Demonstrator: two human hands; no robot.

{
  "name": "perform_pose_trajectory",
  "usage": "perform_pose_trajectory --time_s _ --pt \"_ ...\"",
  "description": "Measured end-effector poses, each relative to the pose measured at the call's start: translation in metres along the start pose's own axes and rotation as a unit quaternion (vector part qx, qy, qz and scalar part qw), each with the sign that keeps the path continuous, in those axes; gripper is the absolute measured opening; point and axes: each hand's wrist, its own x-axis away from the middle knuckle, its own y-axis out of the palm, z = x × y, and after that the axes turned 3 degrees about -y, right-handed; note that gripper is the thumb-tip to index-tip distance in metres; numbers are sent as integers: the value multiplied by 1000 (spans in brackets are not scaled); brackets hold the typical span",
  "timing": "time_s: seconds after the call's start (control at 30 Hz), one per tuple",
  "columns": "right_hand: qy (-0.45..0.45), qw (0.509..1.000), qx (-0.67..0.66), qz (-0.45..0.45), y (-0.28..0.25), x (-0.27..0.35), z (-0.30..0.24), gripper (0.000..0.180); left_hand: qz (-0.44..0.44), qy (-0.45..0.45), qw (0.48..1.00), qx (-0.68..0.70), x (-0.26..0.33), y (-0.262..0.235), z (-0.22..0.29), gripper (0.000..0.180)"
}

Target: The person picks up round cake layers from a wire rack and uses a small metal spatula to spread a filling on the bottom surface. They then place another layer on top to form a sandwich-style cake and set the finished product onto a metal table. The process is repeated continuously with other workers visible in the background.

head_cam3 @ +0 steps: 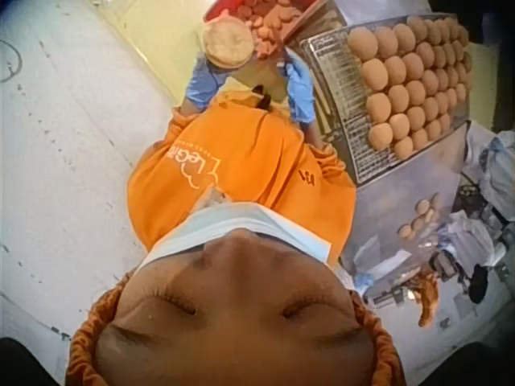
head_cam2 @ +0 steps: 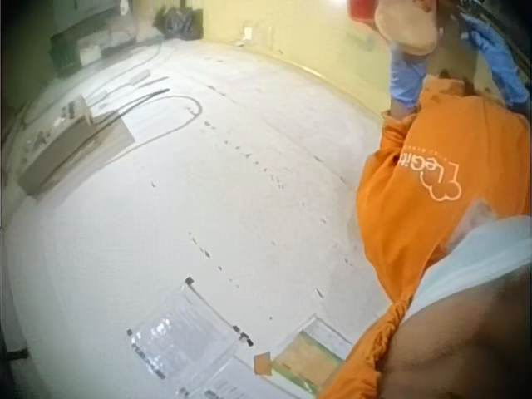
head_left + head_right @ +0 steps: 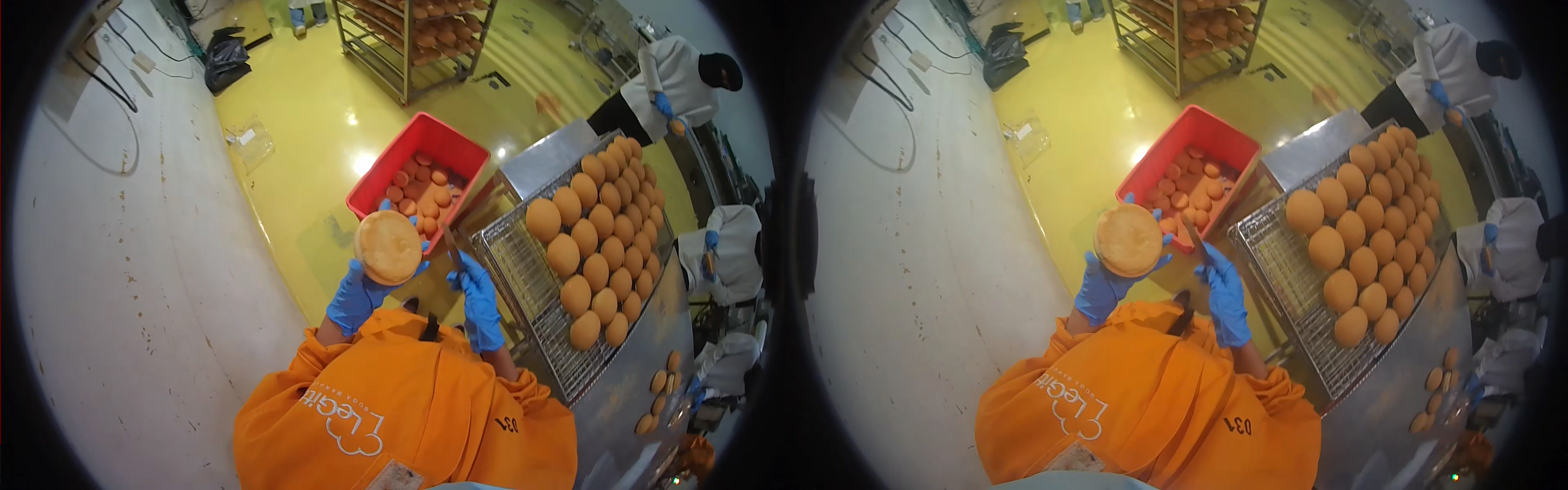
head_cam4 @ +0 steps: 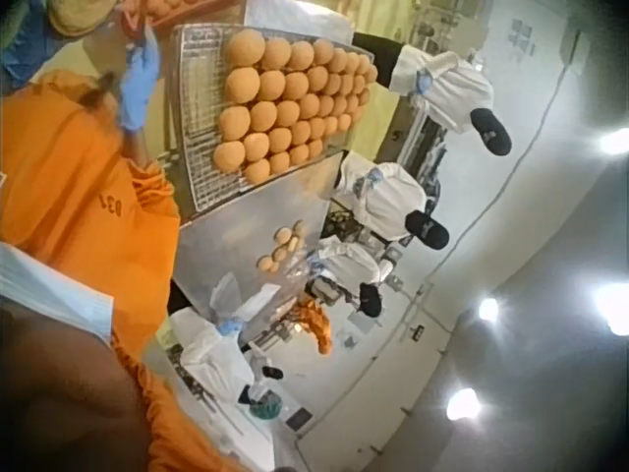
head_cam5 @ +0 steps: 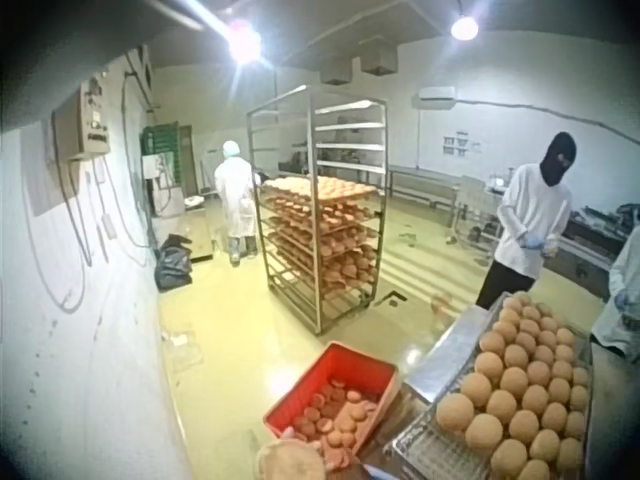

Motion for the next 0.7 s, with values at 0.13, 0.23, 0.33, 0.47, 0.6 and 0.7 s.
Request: perform_pose_trajectory --time_s 0.13,0.23,0.33,0.47,0.6,0.7 --pt "-148 961 234 15 14 -10 -57 28 -19 24 991 -133 -6 -3 0 126" --pt "-264 885 380 -46 30 1 -97 24 -17 78 967 -243 -7 1 -5 122" --pt "-294 849 438 6 25 -5 -93 17 -44 64 948 -309 -7 -1 -10 119" --pt "-252 856 447 58 19 -2 -95 18 -39 35 955 -293 1 1 -9 120" --pt "-269 862 428 30 22 8 -89 18 -50 105 934 -338 3 0 -14 128" --pt "-101 978 179 43 15 4 -59 28 -35 266 842 -468 6 8 -15 134"
